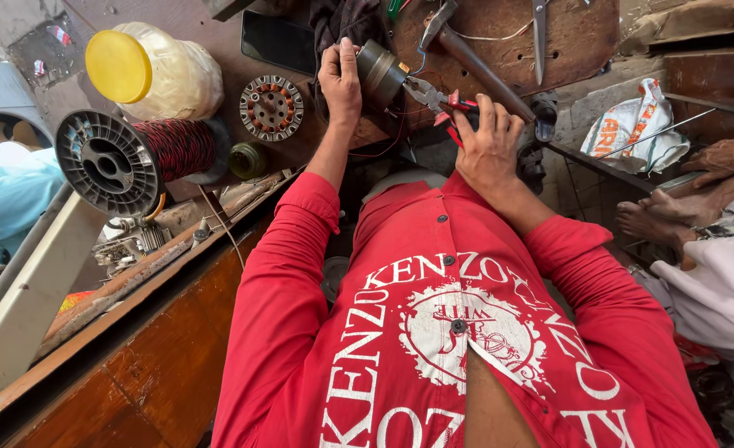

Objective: The person works on an electric motor rotor, using pliers to strip and adjust wires while rotating the component. They briefly pause to drink from a bottle before resuming wire work.

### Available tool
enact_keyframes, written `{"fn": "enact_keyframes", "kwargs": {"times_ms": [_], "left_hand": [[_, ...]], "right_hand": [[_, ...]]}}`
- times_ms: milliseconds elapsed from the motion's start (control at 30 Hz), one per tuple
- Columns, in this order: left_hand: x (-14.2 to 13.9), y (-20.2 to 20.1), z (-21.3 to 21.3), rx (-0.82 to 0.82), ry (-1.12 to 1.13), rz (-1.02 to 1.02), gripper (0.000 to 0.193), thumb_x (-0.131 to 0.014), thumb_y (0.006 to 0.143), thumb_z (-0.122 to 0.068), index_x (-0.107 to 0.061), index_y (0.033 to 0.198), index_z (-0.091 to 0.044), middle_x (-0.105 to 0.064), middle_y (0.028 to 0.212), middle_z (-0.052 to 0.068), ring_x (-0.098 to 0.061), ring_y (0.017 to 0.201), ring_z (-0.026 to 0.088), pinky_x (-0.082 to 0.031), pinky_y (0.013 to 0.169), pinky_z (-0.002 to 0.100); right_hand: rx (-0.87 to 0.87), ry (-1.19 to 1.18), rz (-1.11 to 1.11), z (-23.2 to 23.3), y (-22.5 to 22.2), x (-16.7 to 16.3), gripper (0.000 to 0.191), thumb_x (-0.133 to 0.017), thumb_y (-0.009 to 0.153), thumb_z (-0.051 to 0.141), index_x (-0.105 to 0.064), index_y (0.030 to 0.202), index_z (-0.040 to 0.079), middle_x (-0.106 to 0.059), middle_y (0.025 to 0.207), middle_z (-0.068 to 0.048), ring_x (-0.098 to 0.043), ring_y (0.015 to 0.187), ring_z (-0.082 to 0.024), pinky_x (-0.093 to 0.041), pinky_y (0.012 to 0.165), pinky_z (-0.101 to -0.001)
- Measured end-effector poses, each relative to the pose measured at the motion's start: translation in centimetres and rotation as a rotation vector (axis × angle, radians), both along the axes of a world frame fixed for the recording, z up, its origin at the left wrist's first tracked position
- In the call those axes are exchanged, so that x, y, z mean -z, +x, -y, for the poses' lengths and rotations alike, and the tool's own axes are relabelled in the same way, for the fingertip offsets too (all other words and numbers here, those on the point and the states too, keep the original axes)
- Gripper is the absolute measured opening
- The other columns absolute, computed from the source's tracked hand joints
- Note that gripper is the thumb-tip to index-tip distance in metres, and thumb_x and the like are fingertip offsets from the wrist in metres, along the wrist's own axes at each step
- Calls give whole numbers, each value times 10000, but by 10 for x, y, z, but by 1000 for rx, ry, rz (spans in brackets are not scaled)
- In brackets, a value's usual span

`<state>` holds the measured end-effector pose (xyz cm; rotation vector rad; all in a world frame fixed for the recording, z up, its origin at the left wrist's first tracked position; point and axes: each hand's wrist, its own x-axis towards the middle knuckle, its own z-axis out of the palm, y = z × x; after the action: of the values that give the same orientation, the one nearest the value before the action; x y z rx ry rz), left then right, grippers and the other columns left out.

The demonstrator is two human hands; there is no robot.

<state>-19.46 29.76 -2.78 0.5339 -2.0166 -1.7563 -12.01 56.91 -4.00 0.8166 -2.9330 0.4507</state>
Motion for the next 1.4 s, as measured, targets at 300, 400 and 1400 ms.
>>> {"fn": "enact_keyframes", "kwargs": {"times_ms": [300, 400, 1400], "left_hand": [[0, 0, 0, 8, -21, -37, 367, -591, 1073, -333, -655, 849, -51, -603, 848, -16, -515, 767, 80, -457, 732, 265], [0, 1, 1, -5, -43, -64, 368, -597, 1073, -326, -682, 862, -36, -587, 842, -11, -507, 778, 88, -449, 730, 271], [-14, -5, -3, -107, 277, 59, 315, -655, 993, -249, -543, 1240, -89, -684, 1040, 12, -640, 974, 117, -519, 866, 269]], "right_hand": [[-50, -461, 545, -12, -6, 24, 462, -592, 876, 14, -679, 1322, 101, -632, 1233, -197, -631, 1078, -382, -544, 959, -483], [165, -915, 1675, -18, -22, 34, 460, -531, 772, -22, -706, 1193, 39, -678, 1114, -170, -625, 841, -263, -501, 668, -459], [-10, -207, 320, -6, -12, 6, 404, -637, 843, 64, -695, 1243, 58, -585, 1268, -230, -591, 1085, -450, -483, 941, -540]]}}
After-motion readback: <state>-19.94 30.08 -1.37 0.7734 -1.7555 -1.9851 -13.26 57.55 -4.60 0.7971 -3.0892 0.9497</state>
